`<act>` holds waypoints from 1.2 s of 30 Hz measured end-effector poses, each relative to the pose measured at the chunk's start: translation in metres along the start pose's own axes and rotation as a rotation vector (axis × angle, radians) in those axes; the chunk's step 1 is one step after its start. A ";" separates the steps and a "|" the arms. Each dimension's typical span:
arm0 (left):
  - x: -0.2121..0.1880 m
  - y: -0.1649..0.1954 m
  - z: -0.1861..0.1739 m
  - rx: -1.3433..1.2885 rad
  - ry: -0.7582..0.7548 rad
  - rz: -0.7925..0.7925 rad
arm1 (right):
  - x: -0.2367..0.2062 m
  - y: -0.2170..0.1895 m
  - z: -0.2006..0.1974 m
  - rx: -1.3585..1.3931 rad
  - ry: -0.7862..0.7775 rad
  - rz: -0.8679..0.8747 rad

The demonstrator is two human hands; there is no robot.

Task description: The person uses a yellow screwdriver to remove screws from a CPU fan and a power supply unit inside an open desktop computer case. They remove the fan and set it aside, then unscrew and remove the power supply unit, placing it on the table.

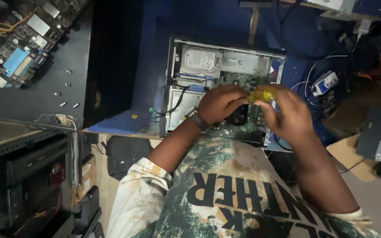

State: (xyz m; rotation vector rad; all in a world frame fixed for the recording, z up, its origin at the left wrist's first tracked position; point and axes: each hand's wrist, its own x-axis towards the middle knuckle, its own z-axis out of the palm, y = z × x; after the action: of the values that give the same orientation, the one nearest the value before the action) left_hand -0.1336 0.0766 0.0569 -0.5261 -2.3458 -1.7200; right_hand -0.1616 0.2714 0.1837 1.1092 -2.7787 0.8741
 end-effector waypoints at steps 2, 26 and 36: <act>0.000 0.000 0.000 -0.018 -0.010 -0.013 | 0.001 -0.001 0.000 -0.006 0.002 0.000; -0.002 -0.017 0.022 0.107 0.053 -0.002 | -0.005 -0.003 0.032 0.625 0.181 0.061; 0.001 -0.017 0.021 0.191 0.006 -0.037 | 0.006 0.044 0.085 1.196 0.288 0.066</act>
State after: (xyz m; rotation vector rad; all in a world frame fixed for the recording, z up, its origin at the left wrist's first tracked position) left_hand -0.1400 0.0926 0.0359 -0.4466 -2.4965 -1.4874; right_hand -0.1794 0.2505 0.0921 0.7669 -1.9172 2.5706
